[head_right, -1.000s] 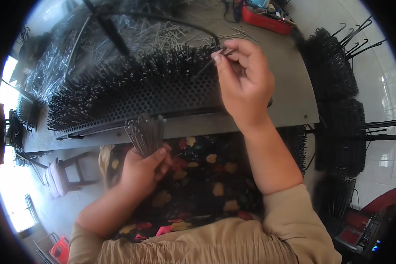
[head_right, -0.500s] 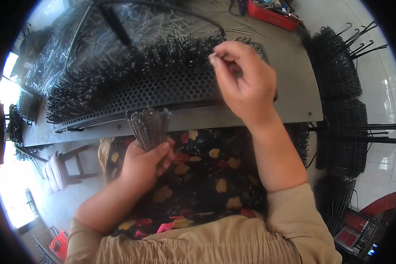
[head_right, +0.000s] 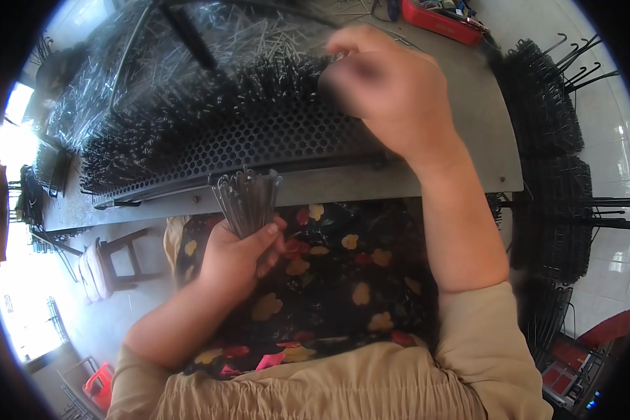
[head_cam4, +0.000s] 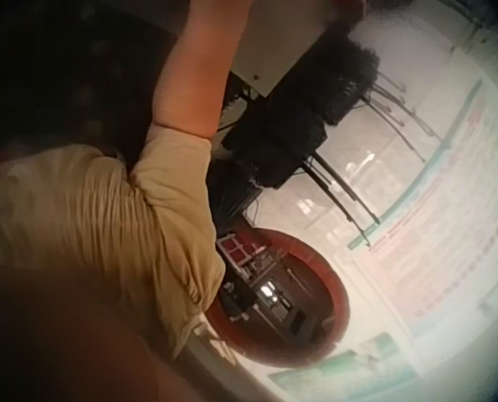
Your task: Inserting small metal pins into a perforated template board for organization or processing.
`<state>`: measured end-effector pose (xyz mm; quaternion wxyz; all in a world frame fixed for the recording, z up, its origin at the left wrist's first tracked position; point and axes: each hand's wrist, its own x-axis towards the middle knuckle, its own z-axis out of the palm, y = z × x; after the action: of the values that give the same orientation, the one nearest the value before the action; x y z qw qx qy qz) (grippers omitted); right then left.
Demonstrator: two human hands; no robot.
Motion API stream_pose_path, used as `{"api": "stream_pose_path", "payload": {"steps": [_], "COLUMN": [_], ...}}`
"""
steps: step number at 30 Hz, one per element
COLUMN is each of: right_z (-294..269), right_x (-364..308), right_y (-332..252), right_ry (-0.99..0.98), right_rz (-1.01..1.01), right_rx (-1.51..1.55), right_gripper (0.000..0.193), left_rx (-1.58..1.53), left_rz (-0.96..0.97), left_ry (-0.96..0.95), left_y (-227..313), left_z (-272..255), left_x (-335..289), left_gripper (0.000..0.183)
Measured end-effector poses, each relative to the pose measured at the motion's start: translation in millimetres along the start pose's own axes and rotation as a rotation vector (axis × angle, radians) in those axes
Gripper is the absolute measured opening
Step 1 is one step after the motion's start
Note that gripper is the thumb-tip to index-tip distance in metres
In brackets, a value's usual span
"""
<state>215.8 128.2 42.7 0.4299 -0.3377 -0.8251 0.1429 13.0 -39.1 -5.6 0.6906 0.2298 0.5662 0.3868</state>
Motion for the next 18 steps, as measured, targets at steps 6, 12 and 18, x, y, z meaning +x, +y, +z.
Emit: {"api": "stream_pose_path", "payload": {"steps": [6,12,18], "right_z": [1.5,5.2,6.0], "right_x": [0.3,-4.6,-7.4], "right_y": [-3.2,2.2,4.9], "right_ry": [0.022,0.117,0.141], "right_rz": [0.015,-0.003,-0.11], "right_rx": [-0.006,-0.051,-0.153], "right_gripper": [0.023,0.024,0.028], "left_rx": [-0.01,0.01,0.027], "left_rz": [0.006,0.003,0.002], "left_ry": [-0.001,-0.021,-0.035], "left_y": [0.2,0.5,0.0], "left_z": [0.1,-1.8,-2.5], "left_x": [1.2,0.6,0.6], "left_gripper": [0.01,0.012,0.013]}}
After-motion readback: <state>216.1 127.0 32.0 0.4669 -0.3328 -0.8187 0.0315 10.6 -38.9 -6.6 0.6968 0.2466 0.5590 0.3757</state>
